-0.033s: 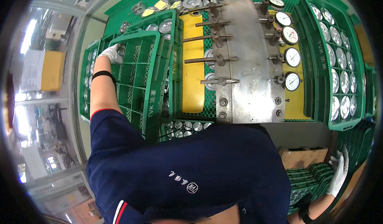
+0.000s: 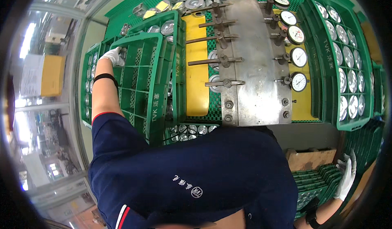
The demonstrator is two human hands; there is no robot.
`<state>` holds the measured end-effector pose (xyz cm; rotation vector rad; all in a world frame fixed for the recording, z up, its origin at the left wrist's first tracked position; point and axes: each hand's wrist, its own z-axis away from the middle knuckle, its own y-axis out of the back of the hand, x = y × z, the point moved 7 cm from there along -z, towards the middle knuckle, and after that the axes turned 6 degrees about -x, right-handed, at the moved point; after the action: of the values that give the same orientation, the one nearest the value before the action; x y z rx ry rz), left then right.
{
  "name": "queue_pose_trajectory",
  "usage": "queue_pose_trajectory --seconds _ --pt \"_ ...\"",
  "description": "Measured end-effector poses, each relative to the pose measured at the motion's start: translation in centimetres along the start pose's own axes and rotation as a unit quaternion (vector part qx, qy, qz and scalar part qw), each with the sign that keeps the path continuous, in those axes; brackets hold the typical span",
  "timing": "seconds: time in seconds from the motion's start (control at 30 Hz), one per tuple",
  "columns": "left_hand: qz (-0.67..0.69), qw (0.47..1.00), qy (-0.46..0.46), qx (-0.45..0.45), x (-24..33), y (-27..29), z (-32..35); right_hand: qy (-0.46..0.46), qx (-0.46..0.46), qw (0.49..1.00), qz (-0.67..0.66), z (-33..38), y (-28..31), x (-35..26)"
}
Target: Testing and inspecting metal pistons using a measurement jig with dial indicators and organizing them into crates.
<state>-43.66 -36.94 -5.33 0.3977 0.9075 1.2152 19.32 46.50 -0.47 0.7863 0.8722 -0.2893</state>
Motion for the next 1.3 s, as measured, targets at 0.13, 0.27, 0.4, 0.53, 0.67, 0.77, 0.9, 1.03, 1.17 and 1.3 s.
queue_pose_trajectory --seconds 0.13,0.27,0.4,0.53,0.67,0.77,0.9,1.03,1.17,1.3 --pt "-0.023 0.996 0.053 0.06 -0.3 0.1 -1.7 0.015 -0.011 1.0 -0.001 1.9 -2.9 -0.8" --pt "0.0 0.985 0.053 0.163 0.6 2.4 5.0 0.029 -0.046 0.998 0.015 0.1 -6.1 -3.2" --pt "0.047 0.914 -0.05 0.399 0.4 3.9 14.8 0.1 -0.124 0.987 -0.031 -4.1 -9.7 -5.7" --pt "0.083 0.805 -0.206 0.55 6.6 4.1 28.4 0.196 -0.197 0.961 -0.014 -6.4 -15.1 -10.9" --pt "0.068 0.772 -0.249 0.581 12.2 3.7 37.8 0.256 -0.3 0.919 -0.026 -8.0 -19.1 -14.1" --pt "0.095 0.763 -0.259 0.584 14.7 2.7 41.2 0.26 -0.361 0.895 -0.041 -8.0 -20.9 -16.0" --pt "0.237 0.726 -0.285 0.58 17.3 1.1 42.8 0.258 -0.411 0.873 -0.047 -8.5 -21.4 -17.0" --pt "0.755 0.472 -0.398 0.221 21.4 -2.0 39.0 0.27 -0.433 0.86 -0.034 -9.0 -21.6 -16.9" --pt "0.929 0.047 -0.357 -0.09 29.5 -4.0 36.8 0.264 -0.462 0.844 -0.065 -8.4 -22.6 -17.0" --pt "0.939 -0.031 -0.298 -0.17 33.5 -4.2 36.0 0.26 -0.482 0.834 -0.061 -7.8 -23.0 -16.6"
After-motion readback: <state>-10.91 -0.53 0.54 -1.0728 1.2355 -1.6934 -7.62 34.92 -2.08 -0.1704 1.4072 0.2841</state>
